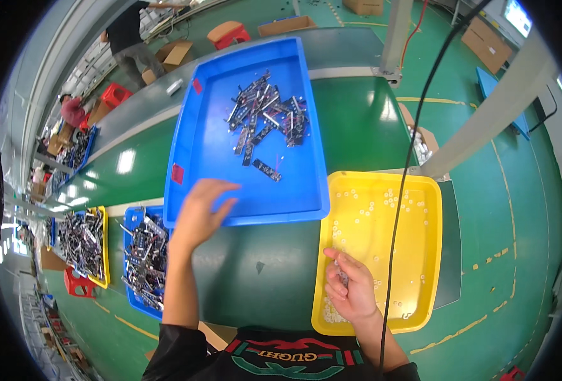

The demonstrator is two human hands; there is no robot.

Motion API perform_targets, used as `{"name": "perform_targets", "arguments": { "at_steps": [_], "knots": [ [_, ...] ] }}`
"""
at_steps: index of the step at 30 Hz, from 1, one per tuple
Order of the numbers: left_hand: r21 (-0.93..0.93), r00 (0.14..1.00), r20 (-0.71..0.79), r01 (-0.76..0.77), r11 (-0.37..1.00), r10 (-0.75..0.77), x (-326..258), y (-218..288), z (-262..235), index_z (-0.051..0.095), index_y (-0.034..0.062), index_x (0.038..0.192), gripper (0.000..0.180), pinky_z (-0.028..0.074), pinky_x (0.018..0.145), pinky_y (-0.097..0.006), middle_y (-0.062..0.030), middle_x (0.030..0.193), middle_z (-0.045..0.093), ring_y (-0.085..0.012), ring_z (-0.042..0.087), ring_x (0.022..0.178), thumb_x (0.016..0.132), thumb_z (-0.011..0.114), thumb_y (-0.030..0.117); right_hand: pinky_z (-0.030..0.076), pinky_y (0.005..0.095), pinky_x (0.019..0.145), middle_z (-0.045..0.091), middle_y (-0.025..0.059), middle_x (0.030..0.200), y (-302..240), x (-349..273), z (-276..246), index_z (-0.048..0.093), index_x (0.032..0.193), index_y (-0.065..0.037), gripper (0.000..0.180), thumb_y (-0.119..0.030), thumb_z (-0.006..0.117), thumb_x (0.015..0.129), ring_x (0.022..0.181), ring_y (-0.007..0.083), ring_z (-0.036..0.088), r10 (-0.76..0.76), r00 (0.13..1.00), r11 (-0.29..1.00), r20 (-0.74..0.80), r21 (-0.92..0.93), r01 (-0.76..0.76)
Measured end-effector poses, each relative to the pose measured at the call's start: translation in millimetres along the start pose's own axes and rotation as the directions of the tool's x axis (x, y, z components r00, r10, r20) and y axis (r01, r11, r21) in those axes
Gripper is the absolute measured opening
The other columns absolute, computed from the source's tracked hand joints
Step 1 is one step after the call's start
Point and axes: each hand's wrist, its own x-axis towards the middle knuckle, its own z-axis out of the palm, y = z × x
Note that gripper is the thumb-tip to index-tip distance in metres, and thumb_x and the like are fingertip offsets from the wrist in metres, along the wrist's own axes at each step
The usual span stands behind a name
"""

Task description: The person repeatedly picks up small black electronic modules from a blue bin and attaches small white circular components to them by hand. The person handles the items one at a time, placing the assembled units back into the blue bin. The task is performed at a workstation with a green floor and other bins nearby.

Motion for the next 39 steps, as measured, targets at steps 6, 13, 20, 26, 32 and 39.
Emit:
{"name": "perform_targets", "arguments": {
  "at_steps": [6, 13, 20, 26, 32, 39],
  "knots": [
    [-0.037, 0.945, 0.288, -0.149, 0.988, 0.153, 58.3, -3.7, 49.9, 0.052, 0.0083, 0.114, 0.047, 0.043, 0.085, -0.038, -0.0125, 0.101, 0.057, -0.0313, 0.053, 0.096, 0.071, 0.07, 0.014, 0.027, 0.0199, 0.038, 0.048, 0.0016, 0.061, 5.3, -2.8, -7.3, 0.057, 0.094, -0.002, 0.022, -0.02, 0.044, 0.095, 0.041, 0.0069, 0.033, -0.036, 0.997, 0.999, 0.07, 0.03, 0.034],
    [-0.017, 0.9, 0.427, -0.092, 0.996, 0.091, 64.6, -14.8, 60.9, 0.057, 0.0092, 0.106, 0.039, 0.045, 0.081, -0.038, -0.0104, 0.095, 0.056, -0.0295, 0.054, 0.092, 0.07, 0.071, 0.019, 0.03, 0.0197, 0.041, 0.052, 0.0028, 0.067, 3.9, -0.7, -2.9, 0.058, 0.099, 0.0, 0.019, -0.014, 0.048, 0.092, 0.046, 0.0069, 0.037, -0.01, 0.997, 1.0, 0.074, 0.021, 0.009],
    [-0.182, 0.93, 0.357, -0.021, 0.983, 0.086, 62.6, -19.6, 57.3, 0.062, 0.0063, 0.095, 0.019, 0.048, 0.069, -0.034, -0.0105, 0.084, 0.06, -0.0227, 0.06, 0.076, 0.077, 0.066, 0.014, 0.033, 0.0203, 0.045, 0.056, 0.0057, 0.073, 4.3, -2.9, 1.2, 0.057, 0.104, 0.001, 0.02, -0.012, 0.051, 0.09, 0.05, 0.0076, 0.04, -0.03, 0.998, 0.999, 0.062, -0.041, 0.032],
    [-0.669, 0.947, 0.223, 0.32, 0.671, -0.23, 46.8, -10.7, 40.0, 0.061, 0.0021, 0.093, 0.016, 0.047, 0.057, -0.028, -0.0062, 0.079, 0.061, -0.0135, 0.058, 0.063, 0.083, 0.063, 0.015, 0.034, 0.0201, 0.046, 0.058, 0.0065, 0.074, 8.1, -0.1, -8.4, 0.057, 0.101, 0.001, 0.019, -0.013, 0.052, 0.09, 0.05, 0.0084, 0.041, -0.066, 0.992, 0.998, 0.109, 0.006, 0.066],
    [-0.943, 0.761, 0.319, 0.313, -0.111, -0.566, 32.0, 21.3, 27.2, 0.053, 0.0051, 0.1, 0.023, 0.046, 0.051, -0.025, -0.0043, 0.07, 0.054, -0.0142, 0.056, 0.059, 0.09, 0.054, 0.026, 0.034, 0.0198, 0.047, 0.061, 0.0099, 0.08, 4.7, 0.6, 0.2, 0.058, 0.106, 0.003, 0.022, -0.007, 0.053, 0.088, 0.05, 0.0079, 0.041, -0.049, 0.997, 0.998, 0.065, -0.031, 0.052],
    [-0.882, 0.786, 0.442, 0.293, -0.368, -0.432, 17.1, 41.8, 37.9, 0.048, 0.0042, 0.111, 0.028, 0.049, 0.059, -0.023, -0.009, 0.087, 0.055, -0.0137, 0.056, 0.07, 0.085, 0.056, 0.004, 0.031, 0.0182, 0.044, 0.063, 0.013, 0.087, 3.1, -0.2, 3.2, 0.058, 0.11, 0.0, 0.024, -0.005, 0.052, 0.087, 0.046, 0.0061, 0.038, -0.04, 0.988, 0.998, 0.147, -0.042, 0.046]
  ]
}}
